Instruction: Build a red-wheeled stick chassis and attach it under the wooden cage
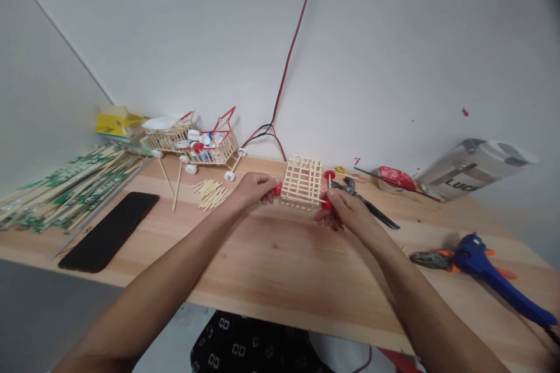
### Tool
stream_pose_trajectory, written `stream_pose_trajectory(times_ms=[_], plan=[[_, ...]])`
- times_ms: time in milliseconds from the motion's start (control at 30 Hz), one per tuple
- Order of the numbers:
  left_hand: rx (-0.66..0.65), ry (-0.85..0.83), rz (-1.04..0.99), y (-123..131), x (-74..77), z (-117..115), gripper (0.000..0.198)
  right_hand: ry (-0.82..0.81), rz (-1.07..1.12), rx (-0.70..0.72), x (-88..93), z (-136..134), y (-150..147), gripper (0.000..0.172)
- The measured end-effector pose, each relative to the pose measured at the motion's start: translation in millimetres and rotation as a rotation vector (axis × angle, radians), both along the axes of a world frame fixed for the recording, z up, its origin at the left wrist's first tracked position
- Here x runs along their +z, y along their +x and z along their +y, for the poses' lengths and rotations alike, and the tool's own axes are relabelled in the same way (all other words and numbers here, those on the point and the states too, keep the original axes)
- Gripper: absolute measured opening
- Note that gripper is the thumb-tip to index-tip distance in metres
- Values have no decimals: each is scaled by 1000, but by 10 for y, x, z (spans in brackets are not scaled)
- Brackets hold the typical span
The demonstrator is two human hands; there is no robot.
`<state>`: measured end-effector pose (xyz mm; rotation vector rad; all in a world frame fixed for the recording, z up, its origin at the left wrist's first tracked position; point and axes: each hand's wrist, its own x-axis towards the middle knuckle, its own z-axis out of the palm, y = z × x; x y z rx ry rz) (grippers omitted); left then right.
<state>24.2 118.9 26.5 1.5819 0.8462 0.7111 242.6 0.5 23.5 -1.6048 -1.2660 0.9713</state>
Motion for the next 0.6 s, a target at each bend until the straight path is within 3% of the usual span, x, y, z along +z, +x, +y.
stream_pose_trajectory(times_ms=[600], plan=[[-3, 11, -9, -23, 31, -40, 34, 36, -17, 3, 2, -12, 1, 41]])
